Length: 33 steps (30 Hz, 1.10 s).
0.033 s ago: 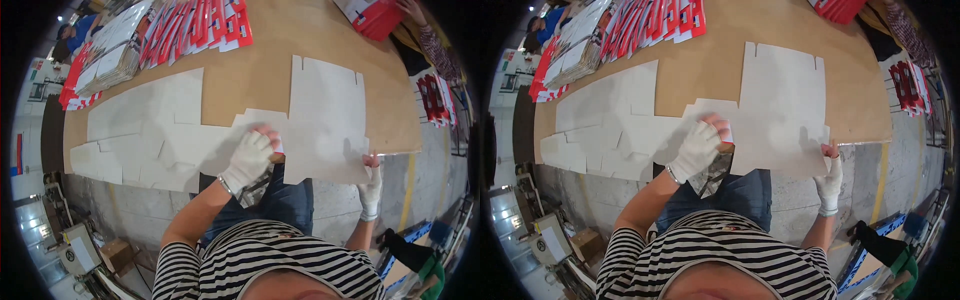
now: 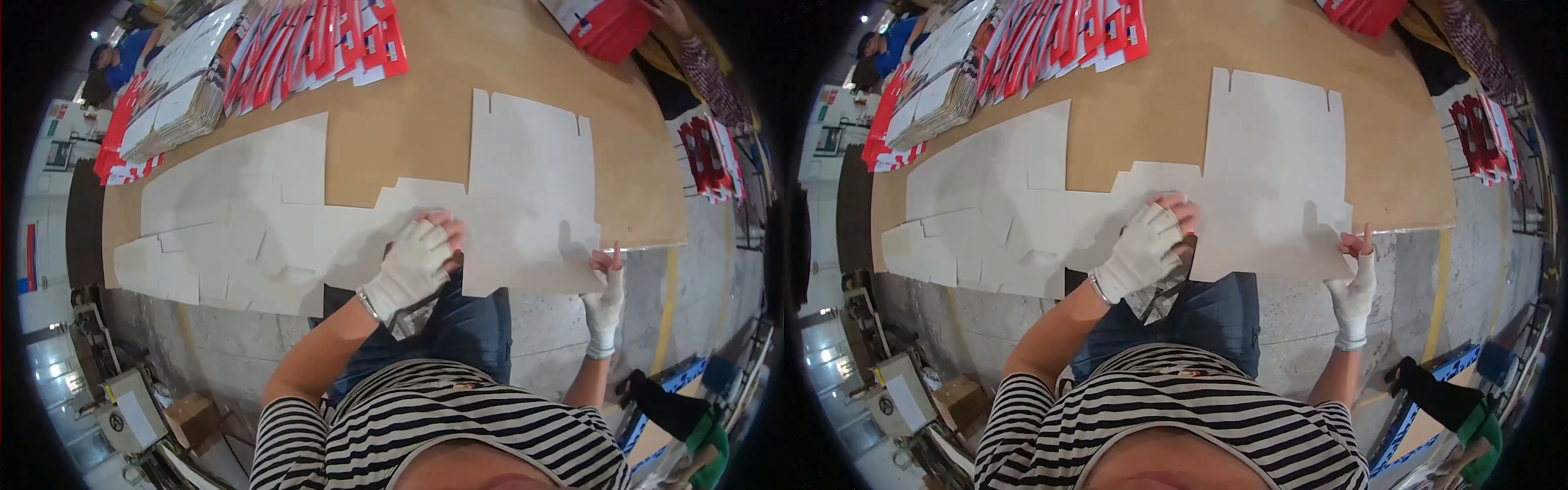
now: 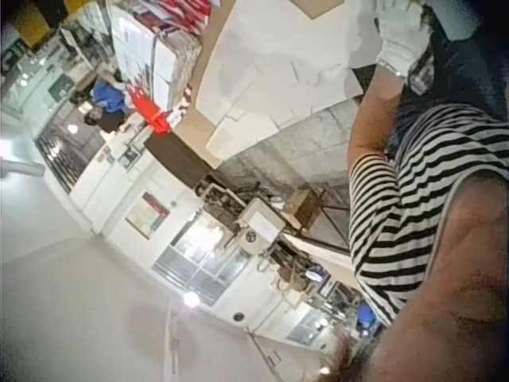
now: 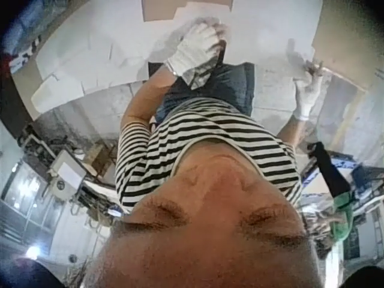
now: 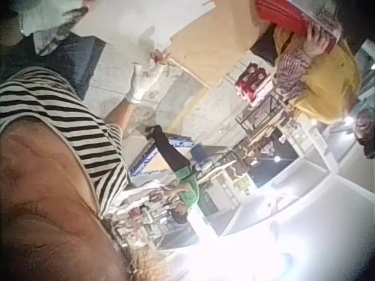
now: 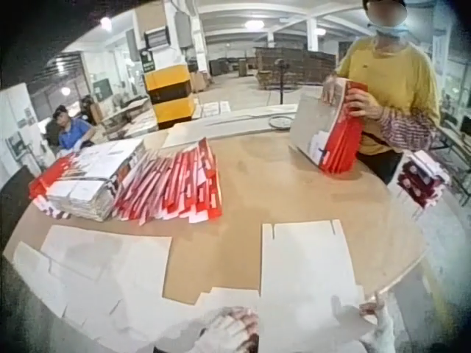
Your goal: Manually folding and organizing cardboard packaging on a factory assembly table.
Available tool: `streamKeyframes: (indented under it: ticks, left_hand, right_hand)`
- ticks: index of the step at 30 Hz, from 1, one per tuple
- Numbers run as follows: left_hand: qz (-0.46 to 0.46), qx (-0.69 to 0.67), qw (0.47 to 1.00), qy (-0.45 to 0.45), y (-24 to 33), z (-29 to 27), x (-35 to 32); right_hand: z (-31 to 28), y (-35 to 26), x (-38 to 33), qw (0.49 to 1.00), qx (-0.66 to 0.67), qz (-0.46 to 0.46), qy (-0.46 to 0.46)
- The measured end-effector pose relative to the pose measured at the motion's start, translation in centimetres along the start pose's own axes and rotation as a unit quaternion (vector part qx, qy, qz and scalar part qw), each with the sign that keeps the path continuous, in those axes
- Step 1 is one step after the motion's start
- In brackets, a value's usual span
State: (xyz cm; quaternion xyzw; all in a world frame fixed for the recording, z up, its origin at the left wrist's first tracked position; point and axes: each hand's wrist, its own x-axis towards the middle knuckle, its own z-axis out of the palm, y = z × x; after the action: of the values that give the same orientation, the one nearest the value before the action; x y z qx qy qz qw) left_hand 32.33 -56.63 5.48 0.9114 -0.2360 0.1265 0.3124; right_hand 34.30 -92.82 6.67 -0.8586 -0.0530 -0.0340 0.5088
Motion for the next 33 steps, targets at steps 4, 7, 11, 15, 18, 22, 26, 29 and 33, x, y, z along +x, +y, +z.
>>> streamKeyframes:
  ticks: [4,7,11,15,18,22,26,29,33]
  left_hand:
    - [-0.090,-0.087,0.991,-0.040,1.4,2.3,1.6]
    - [-0.164,0.012,0.984,0.071,1.9,4.5,3.0]
    - [-0.111,0.185,0.974,-0.068,2.3,5.5,3.8]
    - [-0.069,0.141,0.984,-0.082,3.7,6.3,4.1]
    - [-0.019,0.136,0.976,-0.171,5.9,7.6,4.2]
    - [-0.001,0.160,0.970,-0.184,6.9,7.7,4.0]
    - [0.019,0.140,0.977,-0.162,5.7,6.2,2.5]
    - [0.005,0.100,0.985,-0.143,5.6,6.8,2.8]
    - [-0.015,0.088,0.969,-0.232,4.8,3.7,0.9]
  right_hand:
    - [1.9,-0.2,0.5,0.994,-0.037,0.063,0.076]
    - [3.6,-1.2,1.5,0.985,-0.034,0.127,0.111]
    - [3.9,2.7,0.2,0.946,0.069,0.006,0.317]
    - [7.3,2.8,-4.6,0.947,0.240,0.193,0.089]
    - [12.4,0.2,-6.4,0.915,0.342,0.206,-0.061]
    - [12.0,0.4,-4.2,0.899,0.352,0.214,0.147]
    - [6.8,2.0,-1.8,0.984,0.025,0.003,0.178]
    - [6.7,-0.5,0.9,0.960,-0.185,-0.172,0.117]
    - [6.5,0.3,4.3,0.892,-0.331,-0.307,-0.007]
